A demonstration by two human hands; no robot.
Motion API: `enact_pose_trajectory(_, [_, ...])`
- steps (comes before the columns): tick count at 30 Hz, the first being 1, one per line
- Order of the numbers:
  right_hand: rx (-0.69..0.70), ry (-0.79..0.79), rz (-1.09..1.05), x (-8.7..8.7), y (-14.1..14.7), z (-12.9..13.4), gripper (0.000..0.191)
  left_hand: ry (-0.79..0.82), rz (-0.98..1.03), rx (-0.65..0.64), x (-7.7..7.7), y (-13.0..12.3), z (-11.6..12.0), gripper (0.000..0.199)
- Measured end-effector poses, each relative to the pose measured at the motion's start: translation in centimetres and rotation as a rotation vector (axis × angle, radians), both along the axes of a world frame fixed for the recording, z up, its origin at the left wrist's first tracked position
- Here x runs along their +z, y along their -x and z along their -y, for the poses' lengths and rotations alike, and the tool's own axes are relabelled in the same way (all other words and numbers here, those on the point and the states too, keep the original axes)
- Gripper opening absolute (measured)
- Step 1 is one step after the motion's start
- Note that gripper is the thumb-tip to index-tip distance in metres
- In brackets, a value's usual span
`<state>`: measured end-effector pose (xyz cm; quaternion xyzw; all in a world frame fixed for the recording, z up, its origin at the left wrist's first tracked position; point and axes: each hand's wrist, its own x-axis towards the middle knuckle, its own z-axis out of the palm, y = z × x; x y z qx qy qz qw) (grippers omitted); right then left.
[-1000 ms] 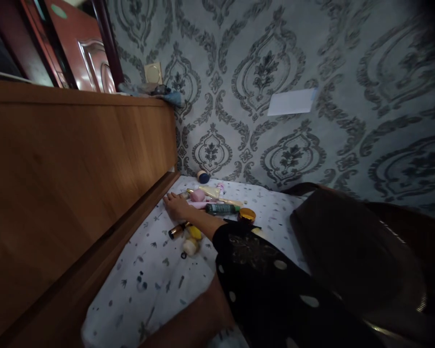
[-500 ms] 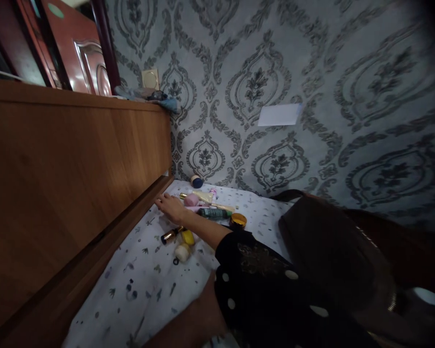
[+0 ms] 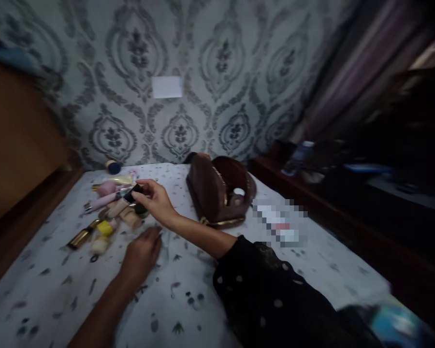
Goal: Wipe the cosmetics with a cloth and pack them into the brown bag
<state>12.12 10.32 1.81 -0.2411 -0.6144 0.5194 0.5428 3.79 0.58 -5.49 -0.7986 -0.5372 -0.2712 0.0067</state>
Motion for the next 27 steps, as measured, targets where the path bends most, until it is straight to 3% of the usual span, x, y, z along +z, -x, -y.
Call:
enact_pose_trajectory(4, [0.011,0.224,-0.218,-1.4,-5.4,1.7,0.048,-0.099,0.027,-0.072,0.4,0.3,0.2,0.028])
enact_pose_trajectory(8, [-0.07,0.308,-0.264,-3.6,-9.0,3.5,0.051,-0.136,0.076,-0.229,1.5,0.3,1.3,0.025])
enact_pose_trajectory(10, [-0.105,0.342,-0.268,-4.7,-10.3,4.0,0.052,-0.22,0.104,-0.236,1.8,0.4,1.8,0.021])
enact_pose_trajectory(14, [-0.125,0.368,-0.222,-6.7,-11.8,4.8,0.05,-0.258,0.119,-0.134,2.1,0.7,2.3,0.022])
enact_pose_trajectory(20, [0.017,0.375,-0.161,-7.8,-13.3,5.5,0.046,-0.203,0.242,0.089,2.7,0.3,1.7,0.026])
enact_pose_trajectory(27, [0.113,0.189,0.179,-8.0,-14.6,5.5,0.038,-0.095,0.169,0.082,2.2,0.1,1.5,0.031])
